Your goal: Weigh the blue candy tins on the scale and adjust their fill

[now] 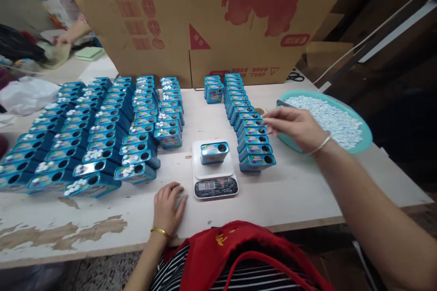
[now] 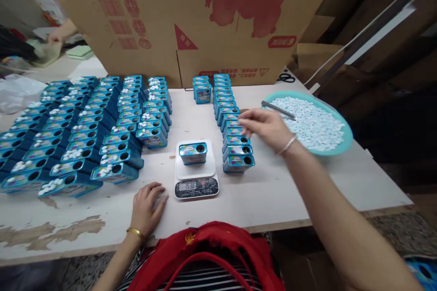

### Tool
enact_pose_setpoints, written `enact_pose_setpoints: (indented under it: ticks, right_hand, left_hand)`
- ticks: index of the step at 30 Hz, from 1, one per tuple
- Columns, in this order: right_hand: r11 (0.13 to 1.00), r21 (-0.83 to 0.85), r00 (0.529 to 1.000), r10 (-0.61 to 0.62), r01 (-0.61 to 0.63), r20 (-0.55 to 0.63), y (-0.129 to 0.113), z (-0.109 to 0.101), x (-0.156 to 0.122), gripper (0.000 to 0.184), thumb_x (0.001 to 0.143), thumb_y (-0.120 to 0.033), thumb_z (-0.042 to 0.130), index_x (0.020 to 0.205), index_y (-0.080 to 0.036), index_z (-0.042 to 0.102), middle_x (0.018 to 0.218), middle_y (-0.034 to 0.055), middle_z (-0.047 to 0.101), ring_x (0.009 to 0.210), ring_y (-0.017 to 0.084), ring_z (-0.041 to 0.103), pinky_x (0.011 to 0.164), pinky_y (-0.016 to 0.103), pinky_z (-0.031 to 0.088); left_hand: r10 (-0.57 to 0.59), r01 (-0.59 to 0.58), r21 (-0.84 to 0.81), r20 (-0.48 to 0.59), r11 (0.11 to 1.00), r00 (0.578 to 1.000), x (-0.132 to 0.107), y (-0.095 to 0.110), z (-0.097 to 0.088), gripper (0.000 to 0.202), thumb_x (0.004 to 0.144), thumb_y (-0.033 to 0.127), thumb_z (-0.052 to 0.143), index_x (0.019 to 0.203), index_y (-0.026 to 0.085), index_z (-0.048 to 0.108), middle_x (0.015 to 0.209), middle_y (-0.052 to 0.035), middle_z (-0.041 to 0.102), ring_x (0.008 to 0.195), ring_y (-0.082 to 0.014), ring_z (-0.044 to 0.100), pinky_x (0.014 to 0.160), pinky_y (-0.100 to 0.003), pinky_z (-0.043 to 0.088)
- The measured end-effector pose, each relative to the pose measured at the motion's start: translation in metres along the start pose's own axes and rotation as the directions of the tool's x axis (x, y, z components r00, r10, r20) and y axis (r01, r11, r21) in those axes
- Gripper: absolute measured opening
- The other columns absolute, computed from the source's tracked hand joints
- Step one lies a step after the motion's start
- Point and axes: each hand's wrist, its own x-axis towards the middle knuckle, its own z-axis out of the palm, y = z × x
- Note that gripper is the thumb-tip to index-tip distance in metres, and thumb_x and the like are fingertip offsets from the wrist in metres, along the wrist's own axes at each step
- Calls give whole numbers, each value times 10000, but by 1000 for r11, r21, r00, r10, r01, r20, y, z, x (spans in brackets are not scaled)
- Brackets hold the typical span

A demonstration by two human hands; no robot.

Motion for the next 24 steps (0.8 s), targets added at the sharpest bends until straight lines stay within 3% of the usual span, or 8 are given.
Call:
enact_pose_setpoints:
  ticks: [2,5,10,16,24]
  right_hand:
    - [987,-125,984,-77,98,161,-12,35,-2,172,776,-262,679,842,-105,657,592,2,590,505,89,532,527,233,444]
    - [901,-319,935,-201,294,293,-14,72,-4,94,821,-147,586,762,-119,654,611,-5,579,522,79,534,573,229,447]
    - [793,-432,875,-247,430,416,-1,92,-3,140,836,-87,554,849,-120,689,783,45,657,573,82,552,625,237,469]
    - [845,-317,888,-336,431,314,11,89,-9,201,883,-177,520,976,-129,691,780,46,667,548,85,566,621,248,488]
    - [958,-102,955,-249,268,161,8,91,-19,218,869,-287,567,976,-136,683,626,3,623,482,76,506,537,242,459]
  left_hand:
    - [12,-12,1,-8,1000,1000,1,-2,0,200,874,367,520,986,224,603,1086,-64,606,977,-216,539,849,-366,391]
    - [23,-23,-3,-18,1000,1000,1,-4,1,197,872,369,524,983,227,604,1084,-60,607,972,-213,542,840,-362,392]
    - [20,-20,-6,-23,1000,1000,1,-4,1,195,870,364,527,985,225,602,1086,-60,607,974,-211,541,851,-364,393]
    - [12,-12,-6,-12,1000,1000,1,-3,1,196,871,365,524,989,227,598,1089,-62,602,979,-216,538,851,-369,392]
    - [17,-17,1,3,1000,1000,2,-2,0,197,874,362,523,990,222,598,1088,-66,603,977,-215,539,848,-367,389]
